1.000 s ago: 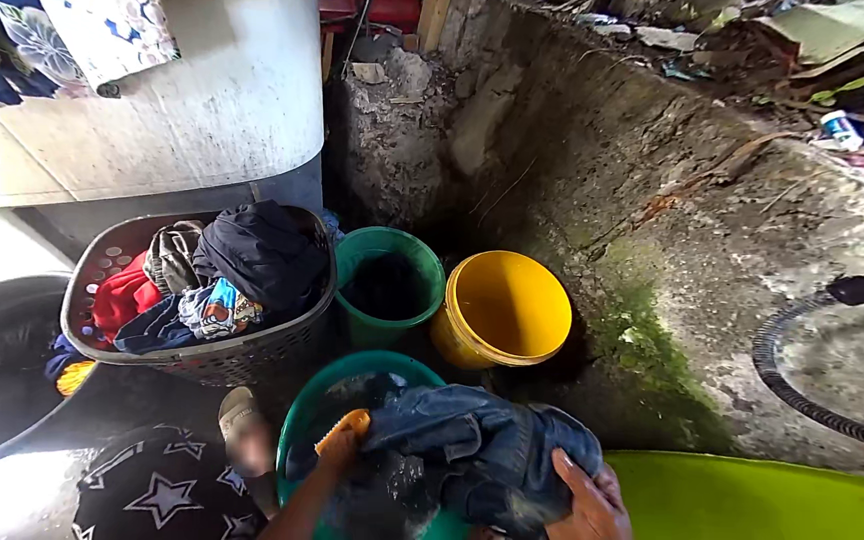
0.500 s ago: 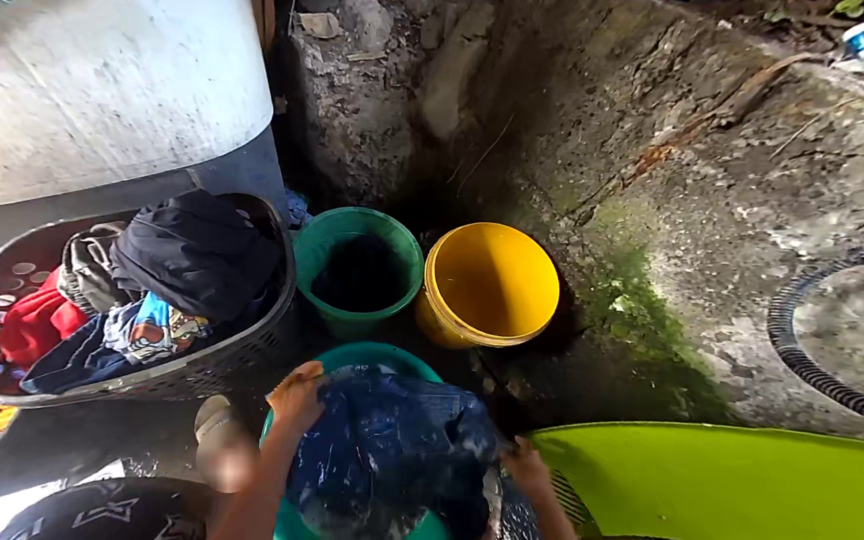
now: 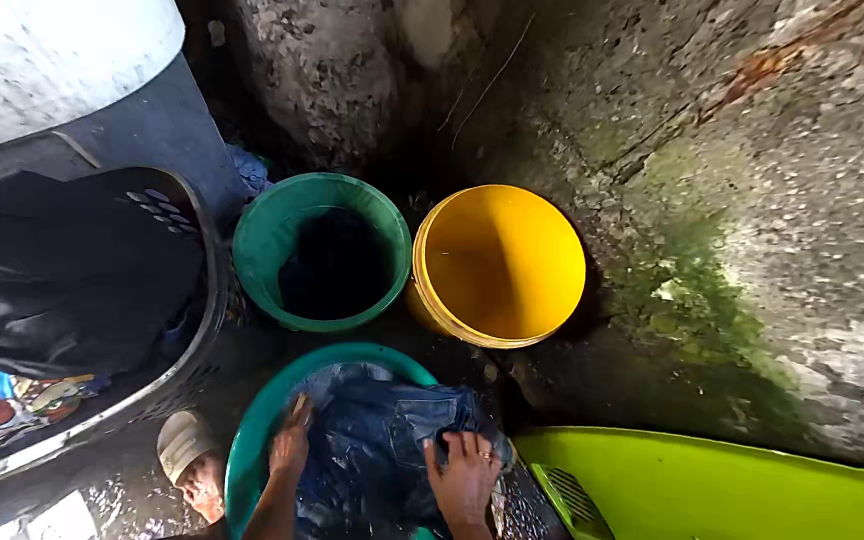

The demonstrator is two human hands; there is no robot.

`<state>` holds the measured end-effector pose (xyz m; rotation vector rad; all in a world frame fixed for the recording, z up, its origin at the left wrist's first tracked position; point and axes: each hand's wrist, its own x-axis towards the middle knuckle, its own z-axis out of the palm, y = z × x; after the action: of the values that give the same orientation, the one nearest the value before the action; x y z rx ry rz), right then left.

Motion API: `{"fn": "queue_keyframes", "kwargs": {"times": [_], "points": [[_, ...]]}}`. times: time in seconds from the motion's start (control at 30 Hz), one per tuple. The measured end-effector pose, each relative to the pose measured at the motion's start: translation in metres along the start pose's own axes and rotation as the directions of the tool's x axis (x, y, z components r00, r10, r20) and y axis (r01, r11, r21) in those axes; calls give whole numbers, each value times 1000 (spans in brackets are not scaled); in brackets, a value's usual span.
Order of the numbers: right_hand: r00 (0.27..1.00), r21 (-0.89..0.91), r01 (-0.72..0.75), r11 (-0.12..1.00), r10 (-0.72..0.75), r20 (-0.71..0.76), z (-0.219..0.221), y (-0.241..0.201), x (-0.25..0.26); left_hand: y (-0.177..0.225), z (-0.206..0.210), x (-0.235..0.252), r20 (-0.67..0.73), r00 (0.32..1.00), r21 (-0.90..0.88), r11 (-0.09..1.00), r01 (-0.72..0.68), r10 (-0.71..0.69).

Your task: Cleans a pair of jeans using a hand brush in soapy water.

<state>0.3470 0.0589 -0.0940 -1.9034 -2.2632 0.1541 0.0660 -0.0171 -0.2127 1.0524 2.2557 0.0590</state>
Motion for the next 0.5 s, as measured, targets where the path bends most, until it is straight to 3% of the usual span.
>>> {"fn": "queue_keyframes", "kwargs": {"times": [0.13,0.23,0.3,0.37,0.43,0.5], "points": [[960,-145,-17,989,57,276,15,-13,4,1,10,4,-31,999,60,998,-33,35],[939,32,-203,979,185,289,-9,-14,15,-3,3,3,-10,999,-1,1000,-30,30],[942,189,-328,926,304,143,-33,-10,12,2,-8,-1,-24,1000,-79,997,13,-15],[897,226,-435,872,443,17,-39,-1,-2,9,-12,-12,-130,986,-116,989,89,-103],[838,149,-539,829,545,0,-28,19,-9,12,-8,-18,-226,965,-121,987,104,-130],[800,74,-599,797,598,45,-4,36,-11,4,2,-18,-213,971,-74,993,97,-111]]}}
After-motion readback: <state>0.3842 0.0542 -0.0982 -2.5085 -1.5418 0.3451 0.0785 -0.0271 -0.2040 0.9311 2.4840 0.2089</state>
